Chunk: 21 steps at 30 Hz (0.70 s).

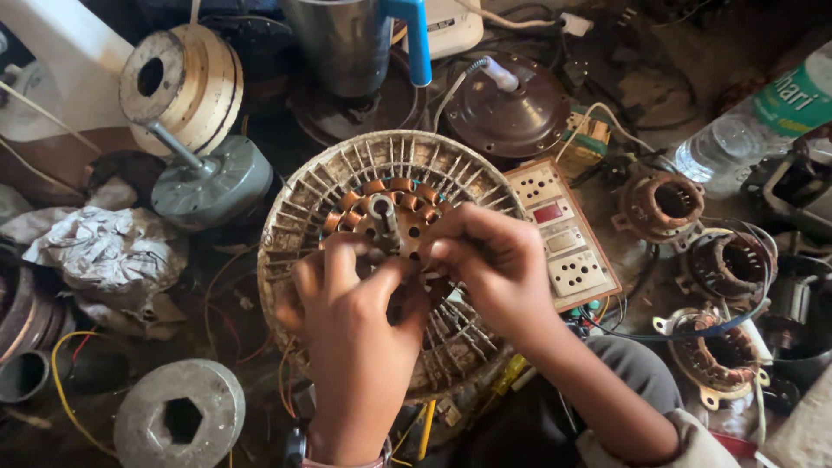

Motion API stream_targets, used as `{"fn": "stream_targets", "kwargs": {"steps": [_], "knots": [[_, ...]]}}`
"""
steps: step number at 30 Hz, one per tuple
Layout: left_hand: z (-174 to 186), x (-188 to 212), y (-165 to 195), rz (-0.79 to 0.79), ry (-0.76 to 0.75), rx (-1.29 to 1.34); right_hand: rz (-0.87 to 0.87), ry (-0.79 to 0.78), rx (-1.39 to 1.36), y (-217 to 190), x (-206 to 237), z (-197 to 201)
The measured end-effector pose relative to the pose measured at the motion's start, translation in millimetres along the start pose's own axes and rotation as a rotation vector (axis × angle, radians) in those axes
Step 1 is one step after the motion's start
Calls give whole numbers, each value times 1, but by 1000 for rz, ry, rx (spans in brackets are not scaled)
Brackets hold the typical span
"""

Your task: The person sits on the floor of a cluttered electromechanical repair workshop and works on a ceiling fan motor stator, routing and pressing insulated wires into the coil slots by hand. They then use pliers to cut and prepare wire leads and connect the wires on the stator.

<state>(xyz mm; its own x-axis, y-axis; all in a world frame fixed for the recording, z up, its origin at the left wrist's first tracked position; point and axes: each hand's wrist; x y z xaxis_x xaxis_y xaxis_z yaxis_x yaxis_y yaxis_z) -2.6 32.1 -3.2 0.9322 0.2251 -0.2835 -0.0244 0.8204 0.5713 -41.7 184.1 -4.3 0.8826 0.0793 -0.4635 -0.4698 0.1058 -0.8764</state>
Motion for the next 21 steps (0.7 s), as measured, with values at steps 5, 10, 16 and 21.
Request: {"fn": "stream_targets", "kwargs": {"steps": [5, 10, 16, 21], "knots": [[3, 1, -3, -6, -28, 56, 312, 202, -175, -32, -14, 46], [4, 3, -7, 33, -34, 74, -6, 62, 24, -19, -19, 44], [-2, 1, -12, 33, -66, 94, -24, -463, 55, -12, -15, 32], [-3, 0, -15, 2, -32, 118, 126, -381, 256, -11, -7, 14]]}}
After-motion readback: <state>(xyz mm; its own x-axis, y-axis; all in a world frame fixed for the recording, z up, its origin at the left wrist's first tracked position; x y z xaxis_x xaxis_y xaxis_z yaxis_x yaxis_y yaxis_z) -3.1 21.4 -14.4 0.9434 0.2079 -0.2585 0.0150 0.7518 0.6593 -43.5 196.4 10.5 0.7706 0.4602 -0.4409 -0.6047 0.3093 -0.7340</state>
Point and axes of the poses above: each hand's wrist, its own x-axis away from the middle knuckle, its own z-axis out of the back of the hand, y = z × x, and after that the axes turned 14 degrees about z, right-handed
